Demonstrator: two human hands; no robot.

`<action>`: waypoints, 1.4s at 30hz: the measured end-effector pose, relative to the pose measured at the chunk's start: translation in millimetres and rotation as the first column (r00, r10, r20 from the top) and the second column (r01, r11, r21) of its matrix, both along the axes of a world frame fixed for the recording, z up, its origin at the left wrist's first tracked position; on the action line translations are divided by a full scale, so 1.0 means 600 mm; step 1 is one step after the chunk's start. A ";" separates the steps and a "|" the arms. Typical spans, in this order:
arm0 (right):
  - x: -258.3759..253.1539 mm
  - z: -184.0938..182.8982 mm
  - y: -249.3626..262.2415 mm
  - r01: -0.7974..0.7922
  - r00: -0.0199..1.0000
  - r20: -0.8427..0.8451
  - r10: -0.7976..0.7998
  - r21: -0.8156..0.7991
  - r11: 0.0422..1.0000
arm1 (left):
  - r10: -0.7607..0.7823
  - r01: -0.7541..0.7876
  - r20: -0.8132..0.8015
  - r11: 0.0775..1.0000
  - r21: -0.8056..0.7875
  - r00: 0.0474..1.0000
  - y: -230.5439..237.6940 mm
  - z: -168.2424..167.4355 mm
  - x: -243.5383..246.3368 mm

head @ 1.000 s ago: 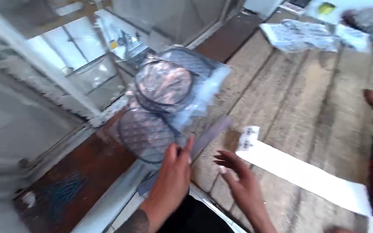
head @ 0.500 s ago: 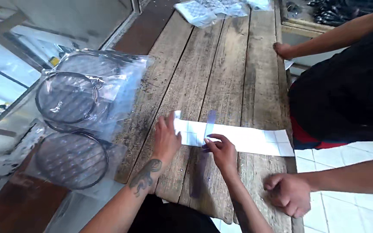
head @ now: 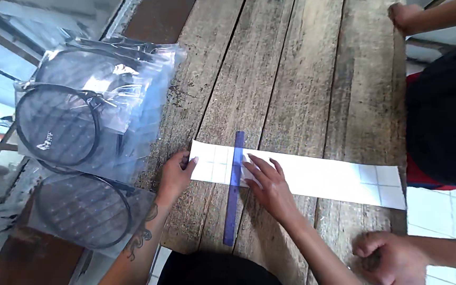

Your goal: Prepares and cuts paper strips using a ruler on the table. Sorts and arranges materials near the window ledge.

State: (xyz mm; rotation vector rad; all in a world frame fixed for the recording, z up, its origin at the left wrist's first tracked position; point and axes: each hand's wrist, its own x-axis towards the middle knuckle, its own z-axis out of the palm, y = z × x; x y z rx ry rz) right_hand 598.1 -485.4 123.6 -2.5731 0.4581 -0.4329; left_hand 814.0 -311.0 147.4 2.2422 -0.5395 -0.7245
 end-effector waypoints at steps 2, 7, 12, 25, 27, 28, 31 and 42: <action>0.011 -0.013 -0.010 -0.130 0.988 -0.085 0.126 -0.045 0.990 | -0.030 0.030 0.029 0.999 0.013 0.999 -0.006 -0.001 0.007; 0.022 -0.037 -0.017 -0.168 0.980 -0.126 0.155 -0.106 0.980 | -0.055 0.049 0.133 0.998 0.049 0.990 -0.018 -0.008 0.014; 0.025 -0.035 -0.013 -0.162 0.977 -0.158 0.144 -0.109 0.981 | -0.033 0.035 0.105 0.999 -0.019 0.994 -0.016 -0.005 0.032; 0.004 -0.038 0.013 -0.052 0.986 -0.160 0.039 -0.075 0.996 | 0.094 -0.093 0.183 0.996 -0.012 0.979 -0.006 0.005 0.084; 0.006 -0.039 0.016 -0.049 0.987 -0.156 0.037 -0.072 0.996 | 0.105 -0.107 0.210 0.994 -0.003 0.972 -0.008 0.005 0.085; 0.007 -0.039 0.017 -0.046 0.987 -0.157 0.035 -0.069 0.997 | 0.097 -0.101 0.224 0.995 0.004 0.970 -0.008 0.004 0.084; 0.008 -0.043 0.018 -0.039 0.989 -0.146 0.029 -0.063 0.997 | 0.046 -0.054 0.237 0.998 0.025 0.970 -0.008 0.004 0.082; 0.012 -0.041 0.015 -0.040 0.985 -0.167 0.030 -0.053 0.998 | 0.011 -0.011 0.232 1.000 -0.001 0.973 -0.005 0.011 0.074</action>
